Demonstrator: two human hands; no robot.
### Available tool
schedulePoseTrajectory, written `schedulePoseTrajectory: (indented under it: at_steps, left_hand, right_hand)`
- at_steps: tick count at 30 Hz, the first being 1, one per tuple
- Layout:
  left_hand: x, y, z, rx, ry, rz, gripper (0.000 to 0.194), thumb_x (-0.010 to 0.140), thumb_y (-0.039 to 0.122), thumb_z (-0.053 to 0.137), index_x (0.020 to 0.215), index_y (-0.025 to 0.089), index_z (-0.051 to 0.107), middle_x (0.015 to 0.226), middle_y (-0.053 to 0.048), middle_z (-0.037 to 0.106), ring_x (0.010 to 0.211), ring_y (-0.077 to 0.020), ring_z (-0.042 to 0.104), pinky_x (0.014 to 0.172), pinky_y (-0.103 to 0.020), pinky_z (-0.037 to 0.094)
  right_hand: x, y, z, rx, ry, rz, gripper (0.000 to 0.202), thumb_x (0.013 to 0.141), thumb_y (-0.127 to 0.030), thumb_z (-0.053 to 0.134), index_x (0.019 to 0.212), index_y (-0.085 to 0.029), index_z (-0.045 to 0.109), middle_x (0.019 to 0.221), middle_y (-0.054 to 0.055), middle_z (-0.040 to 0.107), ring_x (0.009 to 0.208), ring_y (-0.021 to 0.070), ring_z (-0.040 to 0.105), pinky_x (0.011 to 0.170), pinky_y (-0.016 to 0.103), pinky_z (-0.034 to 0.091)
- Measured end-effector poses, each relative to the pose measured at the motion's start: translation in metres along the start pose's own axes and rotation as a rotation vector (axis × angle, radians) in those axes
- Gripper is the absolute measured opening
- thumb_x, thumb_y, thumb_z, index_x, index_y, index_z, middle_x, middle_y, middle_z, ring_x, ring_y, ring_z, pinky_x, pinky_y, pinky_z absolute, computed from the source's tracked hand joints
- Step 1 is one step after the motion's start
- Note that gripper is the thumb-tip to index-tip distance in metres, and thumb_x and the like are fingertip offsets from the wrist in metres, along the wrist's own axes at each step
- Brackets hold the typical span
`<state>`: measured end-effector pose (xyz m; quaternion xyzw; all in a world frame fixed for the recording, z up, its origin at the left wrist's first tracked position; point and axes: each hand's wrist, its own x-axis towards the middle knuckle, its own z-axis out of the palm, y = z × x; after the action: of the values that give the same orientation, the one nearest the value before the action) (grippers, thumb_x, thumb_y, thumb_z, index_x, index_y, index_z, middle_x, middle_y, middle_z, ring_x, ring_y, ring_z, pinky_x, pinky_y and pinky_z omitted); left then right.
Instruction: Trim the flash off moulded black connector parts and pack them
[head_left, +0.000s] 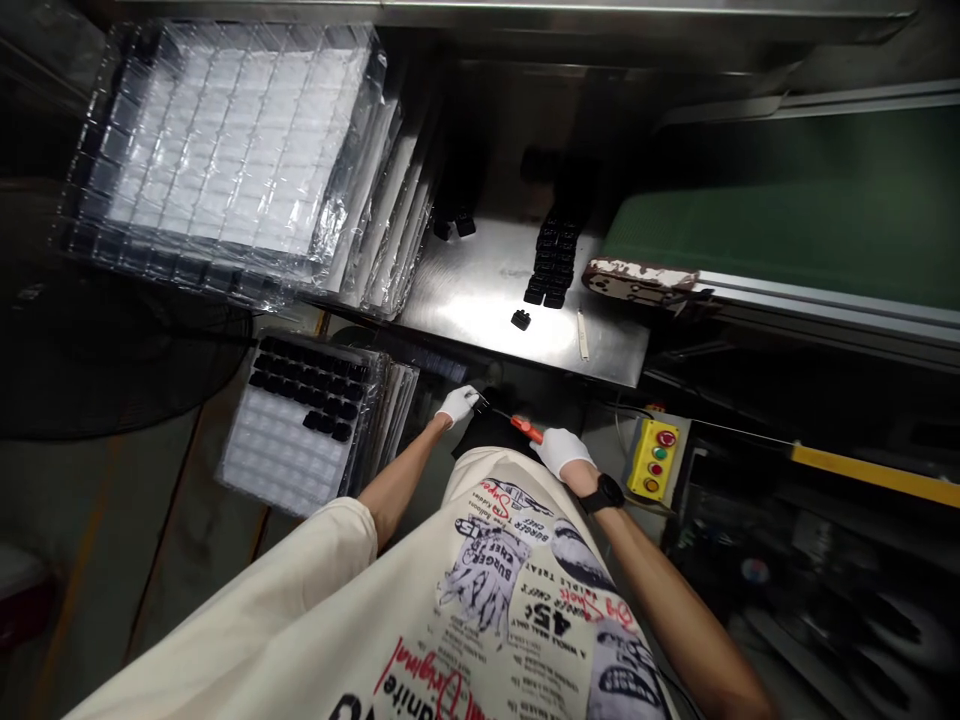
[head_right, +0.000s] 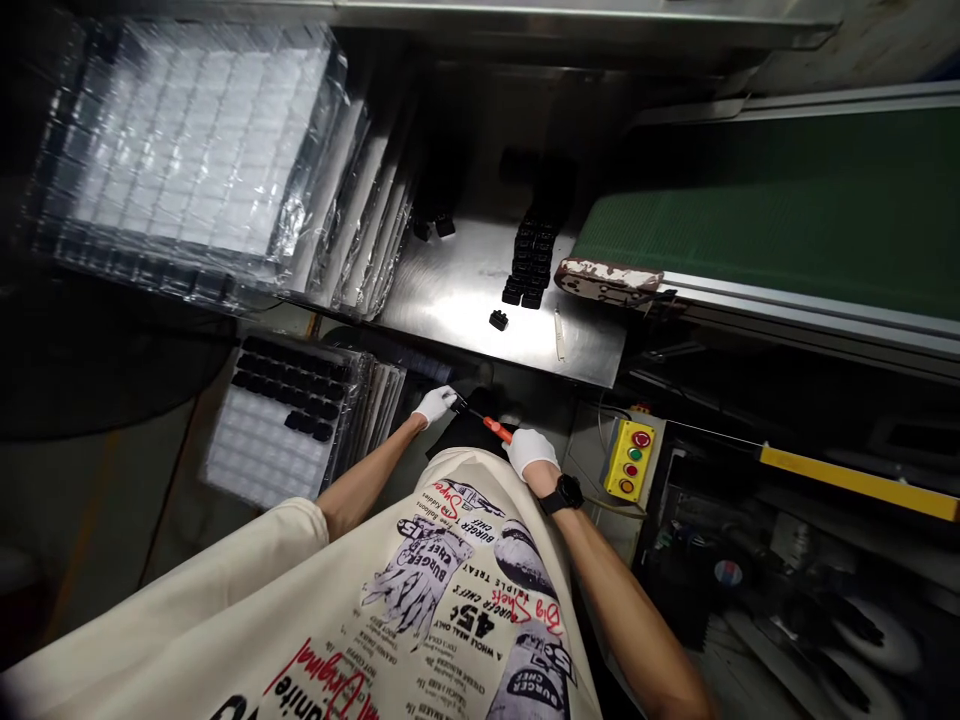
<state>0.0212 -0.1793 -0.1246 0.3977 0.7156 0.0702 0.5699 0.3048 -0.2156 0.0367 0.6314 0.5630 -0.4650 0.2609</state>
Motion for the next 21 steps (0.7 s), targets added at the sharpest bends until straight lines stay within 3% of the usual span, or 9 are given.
schedulePoseTrajectory:
  at_steps: [6, 12, 21]
  left_hand:
    - [0.0, -0.007, -0.016, -0.06, -0.134, -0.064, 0.032, 0.108, 0.041, 0.073, 0.126, 0.015, 0.072, 0.121, -0.008, 0.073, 0.101, -0.0215, 0.073, 0.088, -0.038, 0.066]
    - [0.001, -0.023, -0.016, -0.26, -0.271, -0.222, 0.028, 0.11, 0.038, 0.072, 0.127, 0.016, 0.072, 0.119, -0.008, 0.074, 0.095, -0.018, 0.073, 0.082, -0.034, 0.066]
    - [-0.004, -0.035, -0.005, -0.681, -0.285, -0.399, 0.033, 0.11, 0.04, 0.071, 0.133, 0.016, 0.07, 0.124, -0.01, 0.073, 0.099, -0.0195, 0.073, 0.085, -0.036, 0.067]
  right_hand:
    - [-0.001, 0.001, -0.008, 0.01, -0.018, -0.01, 0.043, 0.109, -0.045, 0.066, 0.131, -0.012, 0.083, 0.127, 0.026, 0.081, 0.113, 0.0334, 0.08, 0.09, 0.034, 0.055]
    - [-0.01, 0.004, -0.013, -0.004, -0.06, -0.021, 0.043, 0.107, -0.044, 0.069, 0.129, -0.011, 0.083, 0.122, 0.025, 0.082, 0.111, 0.0322, 0.08, 0.091, 0.033, 0.053]
    - [-0.008, -0.001, -0.01, -0.006, -0.046, -0.018, 0.043, 0.108, -0.046, 0.066, 0.13, -0.013, 0.083, 0.126, 0.025, 0.081, 0.115, 0.0358, 0.079, 0.09, 0.035, 0.054]
